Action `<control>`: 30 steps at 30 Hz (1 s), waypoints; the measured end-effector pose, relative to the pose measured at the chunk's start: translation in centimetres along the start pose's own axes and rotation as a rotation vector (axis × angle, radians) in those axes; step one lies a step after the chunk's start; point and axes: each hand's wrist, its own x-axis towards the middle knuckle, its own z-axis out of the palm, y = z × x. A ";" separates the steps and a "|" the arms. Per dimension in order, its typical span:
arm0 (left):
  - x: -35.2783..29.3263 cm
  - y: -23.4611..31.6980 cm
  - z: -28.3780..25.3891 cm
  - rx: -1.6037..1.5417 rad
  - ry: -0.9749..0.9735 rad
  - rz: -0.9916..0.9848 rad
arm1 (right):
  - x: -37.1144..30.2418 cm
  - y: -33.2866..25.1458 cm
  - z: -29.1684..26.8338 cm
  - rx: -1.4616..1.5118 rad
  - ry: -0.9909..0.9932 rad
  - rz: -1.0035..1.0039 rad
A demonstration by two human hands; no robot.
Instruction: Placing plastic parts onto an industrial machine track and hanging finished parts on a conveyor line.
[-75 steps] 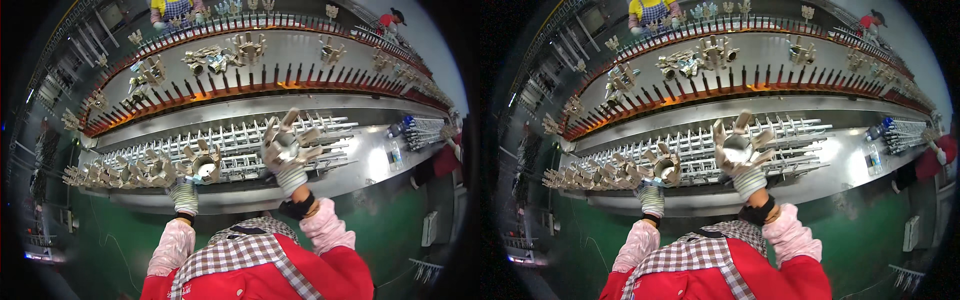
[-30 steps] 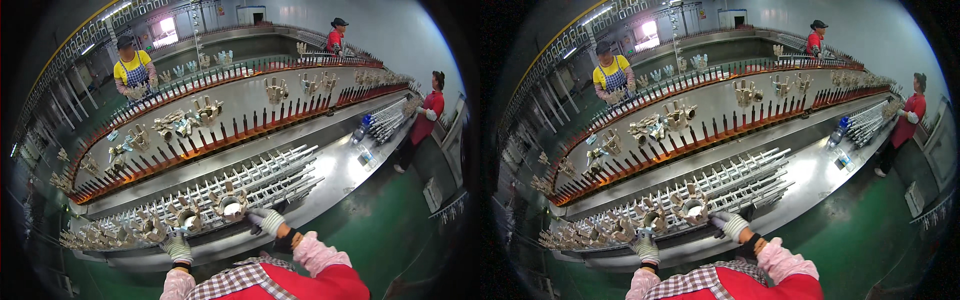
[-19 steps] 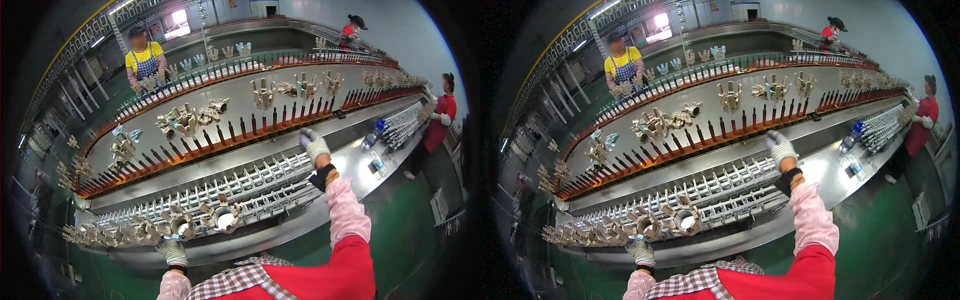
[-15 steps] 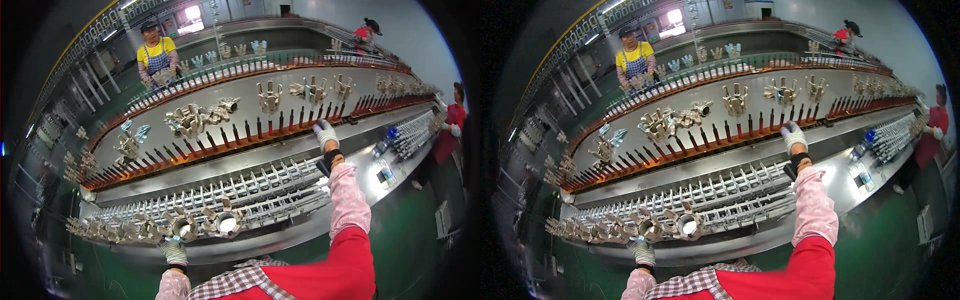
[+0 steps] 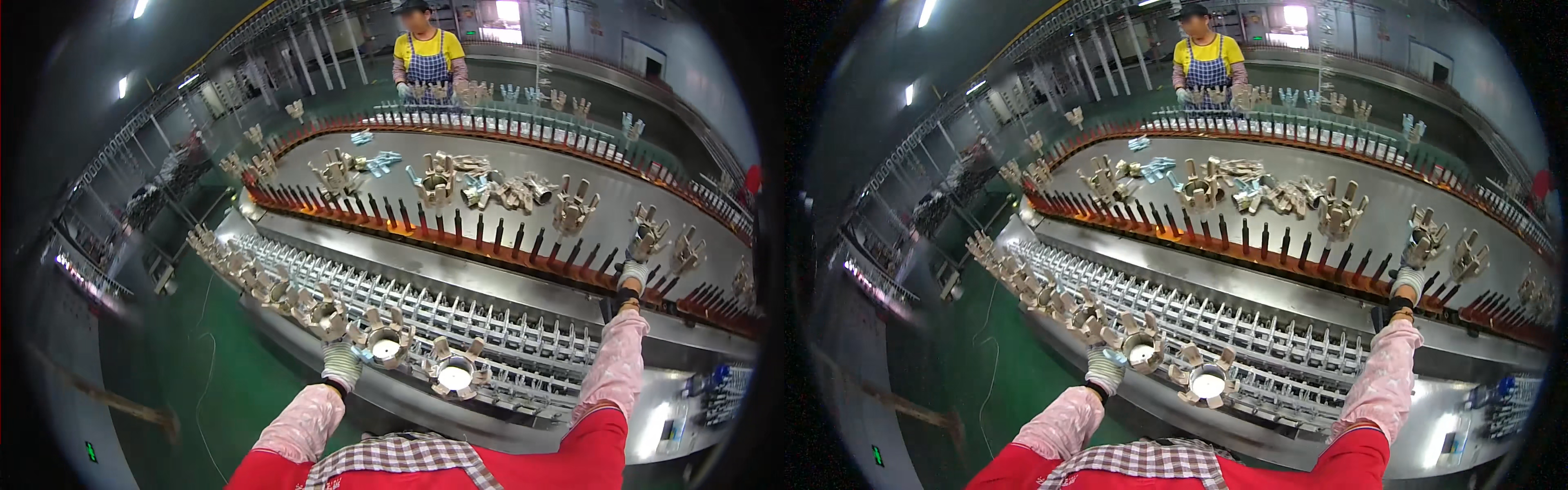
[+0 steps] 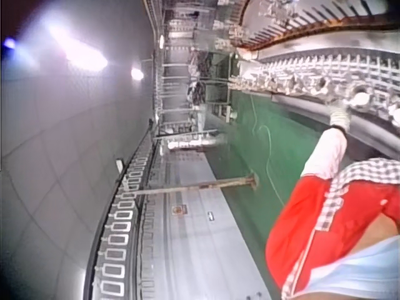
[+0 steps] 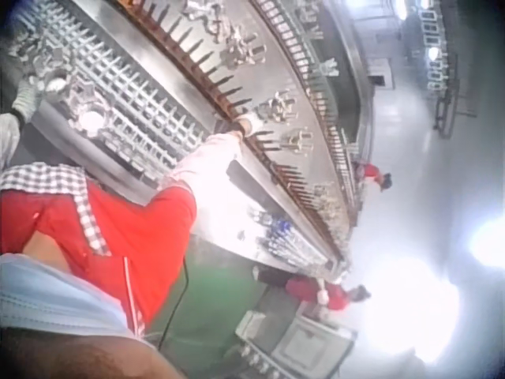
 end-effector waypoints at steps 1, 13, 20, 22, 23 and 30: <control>0.1 0.2 -0.5 -0.030 -0.045 -0.022 | 0.8 0.3 0.2 -0.115 0.043 -0.025; -0.4 -0.9 0.0 -0.250 -0.308 -0.037 | -12.5 -16.7 -0.4 -0.528 -0.005 -1.538; -0.4 -1.7 0.6 -0.177 0.003 0.115 | -29.3 -8.4 -7.3 -0.977 0.109 -1.320; -0.3 -1.7 -0.3 -0.020 -0.158 0.165 | -31.7 -3.1 -8.2 -1.357 -0.068 -1.262; -0.3 -1.6 -0.8 -0.027 -0.153 0.173 | -32.5 -0.1 -8.7 -1.605 -0.152 -1.184; 0.3 -0.8 -1.8 -0.114 -0.095 0.145 | -36.4 19.7 -9.0 -0.743 -0.233 -0.729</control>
